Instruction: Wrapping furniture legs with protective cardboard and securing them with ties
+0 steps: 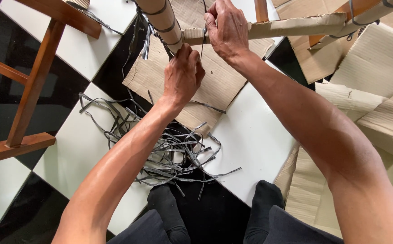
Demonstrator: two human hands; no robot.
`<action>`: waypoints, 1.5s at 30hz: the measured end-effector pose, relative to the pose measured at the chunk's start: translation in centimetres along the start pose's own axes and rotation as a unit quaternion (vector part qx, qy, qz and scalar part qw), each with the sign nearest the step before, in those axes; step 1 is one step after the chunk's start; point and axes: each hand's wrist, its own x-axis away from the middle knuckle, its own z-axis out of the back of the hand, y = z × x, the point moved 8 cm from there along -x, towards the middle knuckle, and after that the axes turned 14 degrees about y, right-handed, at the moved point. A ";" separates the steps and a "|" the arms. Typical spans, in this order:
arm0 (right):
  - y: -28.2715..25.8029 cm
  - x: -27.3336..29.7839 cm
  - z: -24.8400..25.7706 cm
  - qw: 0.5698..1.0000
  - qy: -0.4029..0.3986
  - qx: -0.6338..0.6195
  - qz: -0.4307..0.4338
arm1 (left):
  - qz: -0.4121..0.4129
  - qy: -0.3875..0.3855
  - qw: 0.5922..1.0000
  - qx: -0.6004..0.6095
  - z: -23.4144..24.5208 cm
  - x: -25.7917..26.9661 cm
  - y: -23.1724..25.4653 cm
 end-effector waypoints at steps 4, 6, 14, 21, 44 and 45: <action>-0.5 -0.5 0.2 1.000 -0.010 -0.010 0.021 | 0.018 -0.008 1.000 0.012 0.2 -0.6 0.2; -0.4 -0.9 0.2 0.997 -0.055 -0.042 -0.018 | 0.127 -0.050 0.987 0.083 -0.5 -0.7 -1.0; 0.1 -1.5 -0.5 0.929 -0.183 -0.307 -0.092 | 0.128 0.082 0.975 0.164 0.6 -3.4 -0.4; -0.6 -1.3 -0.3 0.940 -0.234 -0.246 0.039 | 0.166 0.157 0.960 0.164 0.5 -5.3 0.0; -1.1 -1.8 0.9 0.920 -0.302 -0.248 -0.004 | 0.177 0.035 0.983 0.035 -1.5 -4.1 -1.6; -1.5 -1.9 1.3 0.922 -0.286 -0.260 0.005 | 0.189 0.046 0.980 0.040 -1.8 -3.9 -1.9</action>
